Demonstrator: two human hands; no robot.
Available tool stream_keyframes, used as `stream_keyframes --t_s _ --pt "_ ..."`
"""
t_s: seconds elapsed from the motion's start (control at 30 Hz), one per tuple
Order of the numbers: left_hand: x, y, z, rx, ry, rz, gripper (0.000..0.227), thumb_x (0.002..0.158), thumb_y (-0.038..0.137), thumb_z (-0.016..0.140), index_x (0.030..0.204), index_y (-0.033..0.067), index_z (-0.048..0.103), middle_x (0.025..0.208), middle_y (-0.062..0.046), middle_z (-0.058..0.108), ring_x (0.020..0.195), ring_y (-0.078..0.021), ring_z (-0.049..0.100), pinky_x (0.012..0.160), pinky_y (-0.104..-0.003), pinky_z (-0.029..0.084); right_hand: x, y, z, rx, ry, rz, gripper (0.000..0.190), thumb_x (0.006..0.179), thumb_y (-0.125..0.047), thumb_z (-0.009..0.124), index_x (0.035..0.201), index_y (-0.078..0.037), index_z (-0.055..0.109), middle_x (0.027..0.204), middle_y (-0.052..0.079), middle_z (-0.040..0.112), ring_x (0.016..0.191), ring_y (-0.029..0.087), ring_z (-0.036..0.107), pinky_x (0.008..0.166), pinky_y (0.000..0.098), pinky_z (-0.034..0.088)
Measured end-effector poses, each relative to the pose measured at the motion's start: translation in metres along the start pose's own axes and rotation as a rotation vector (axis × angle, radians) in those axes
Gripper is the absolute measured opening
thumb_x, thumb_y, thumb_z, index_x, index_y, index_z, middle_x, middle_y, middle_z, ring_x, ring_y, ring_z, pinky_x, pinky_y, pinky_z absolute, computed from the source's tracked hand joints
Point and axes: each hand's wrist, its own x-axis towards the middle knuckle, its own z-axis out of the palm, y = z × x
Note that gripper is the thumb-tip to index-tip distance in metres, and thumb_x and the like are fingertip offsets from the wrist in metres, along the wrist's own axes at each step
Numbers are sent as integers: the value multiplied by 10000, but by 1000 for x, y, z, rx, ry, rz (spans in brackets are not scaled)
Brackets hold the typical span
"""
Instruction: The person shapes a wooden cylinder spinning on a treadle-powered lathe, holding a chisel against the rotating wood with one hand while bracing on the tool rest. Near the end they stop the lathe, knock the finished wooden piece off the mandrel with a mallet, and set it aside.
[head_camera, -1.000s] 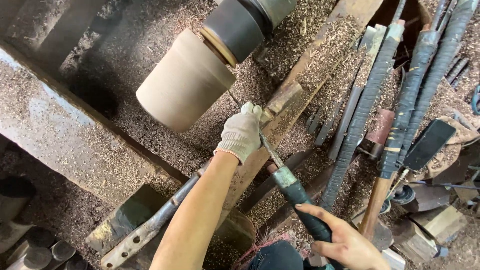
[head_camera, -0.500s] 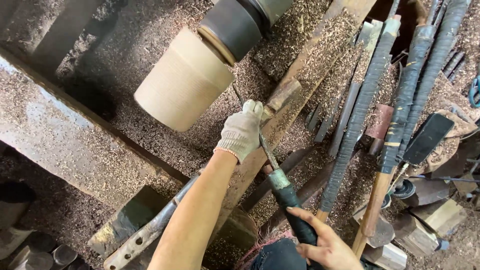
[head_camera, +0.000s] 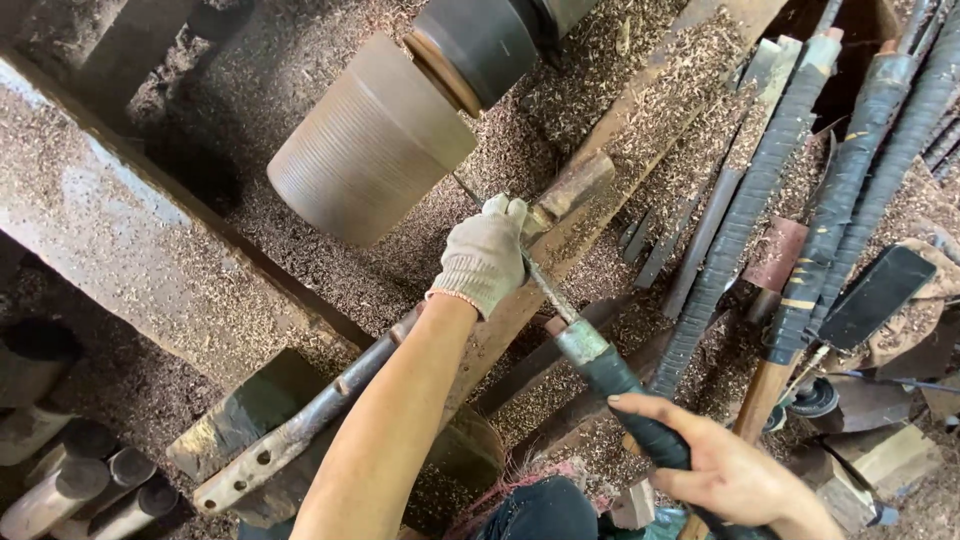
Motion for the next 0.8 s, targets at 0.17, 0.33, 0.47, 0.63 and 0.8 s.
stream_keyframes --t_s 0.17,0.33,0.47,0.63,0.8 --pt "6 -4 6 -4 28 3 516 847 33 654 1328 91 479 1318 -174 505 1088 -366 656 908 -454 560 1 0 -5 34 16 -25 852 766 -7 732 1552 -205 467 991 42 628 867 124 583 783 276 506" --pt "5 -5 8 6 50 46 509 838 5 648 1312 89 483 1316 -165 510 1072 -370 659 897 -453 563 2 -8 28 14 141 127 851 764 -18 754 1542 -249 499 932 37 579 789 117 535 742 262 499" --pt "6 -4 3 68 -2 72 574 806 -15 671 1328 62 445 1301 -171 489 1036 -343 675 842 -424 587 7 5 50 278 162 50 873 731 81 690 1533 -205 497 1025 -19 610 783 107 561 711 257 488" --pt "10 -9 11 108 0 120 549 836 22 670 1335 61 443 1280 -176 481 1010 -341 679 812 -427 588 16 36 75 574 152 70 813 769 96 688 1488 -195 444 842 19 518 690 127 524 623 274 436" --pt "16 -15 22 102 100 201 682 779 5 679 1395 72 394 1277 -149 472 988 -313 680 793 -418 592 29 42 98 634 237 0 815 741 108 716 1481 -155 497 872 13 536 695 101 547 614 257 436"
